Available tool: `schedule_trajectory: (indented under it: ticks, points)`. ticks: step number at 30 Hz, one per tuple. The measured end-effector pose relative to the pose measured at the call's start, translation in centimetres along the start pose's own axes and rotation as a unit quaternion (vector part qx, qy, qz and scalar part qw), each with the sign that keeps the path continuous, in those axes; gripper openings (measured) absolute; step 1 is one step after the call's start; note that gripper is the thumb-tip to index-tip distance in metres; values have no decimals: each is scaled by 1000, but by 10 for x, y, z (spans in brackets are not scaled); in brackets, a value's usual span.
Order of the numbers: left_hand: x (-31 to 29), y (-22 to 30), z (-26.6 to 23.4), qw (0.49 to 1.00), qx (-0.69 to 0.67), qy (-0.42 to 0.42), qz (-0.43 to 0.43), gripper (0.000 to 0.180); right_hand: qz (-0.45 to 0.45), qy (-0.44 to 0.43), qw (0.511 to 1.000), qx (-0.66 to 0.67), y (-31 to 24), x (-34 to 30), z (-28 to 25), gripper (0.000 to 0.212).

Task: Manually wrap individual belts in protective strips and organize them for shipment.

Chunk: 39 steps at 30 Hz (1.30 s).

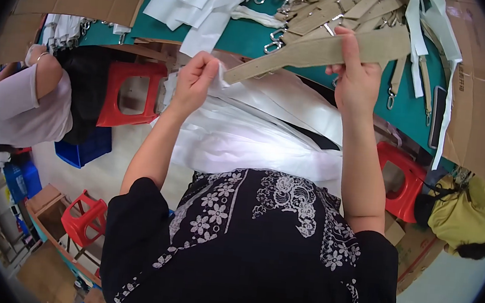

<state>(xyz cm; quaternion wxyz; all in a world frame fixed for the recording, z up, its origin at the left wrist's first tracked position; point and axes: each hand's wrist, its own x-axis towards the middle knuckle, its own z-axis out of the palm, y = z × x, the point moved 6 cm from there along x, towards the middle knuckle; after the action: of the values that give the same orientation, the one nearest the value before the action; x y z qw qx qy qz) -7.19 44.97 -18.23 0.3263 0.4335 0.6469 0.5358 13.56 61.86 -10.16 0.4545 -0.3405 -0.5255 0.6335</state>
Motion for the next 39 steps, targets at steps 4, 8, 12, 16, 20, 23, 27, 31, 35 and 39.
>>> schedule_trajectory:
  ticks: [4, 8, 12, 16, 20, 23, 27, 31, 35, 39]
  points:
    - [6, 23, 9, 995, -90, -13, 40, 20, -38, -27, 998, -34, -23, -12, 10, 24]
    - [7, 42, 20, 983, -173, 7, 60, 19, -15, -75, 997, -22, -5, -45, 51, 22]
    - [10, 45, 29, 987, -146, 13, 64, 19, -88, -144, 979, -113, 32, -60, 65, 21]
    - [6, 27, 25, 996, -42, 18, 78, 17, 133, -76, 983, 103, 17, -38, 26, 31]
    - [9, 33, 35, 994, -99, -2, 36, 17, -55, -13, 997, -56, 5, -35, 8, 25]
    - [12, 49, 31, 994, -84, -17, 71, 14, -97, 70, 993, 0, -7, -34, -1, 24]
    - [11, 58, 26, 992, 7, -30, 120, 11, -242, 51, 962, -114, -17, -49, 11, 20]
    - [8, 58, 29, 993, -40, -36, 105, 10, -299, -40, 929, -212, -11, -60, 29, 13]
    - [13, 48, 13, 997, -73, 4, 12, 12, -290, -56, 914, -279, -20, -36, -1, 10]
    - [23, 61, 20, 998, -38, -58, 4, 12, -357, -165, 871, -295, -17, -35, 7, 13]
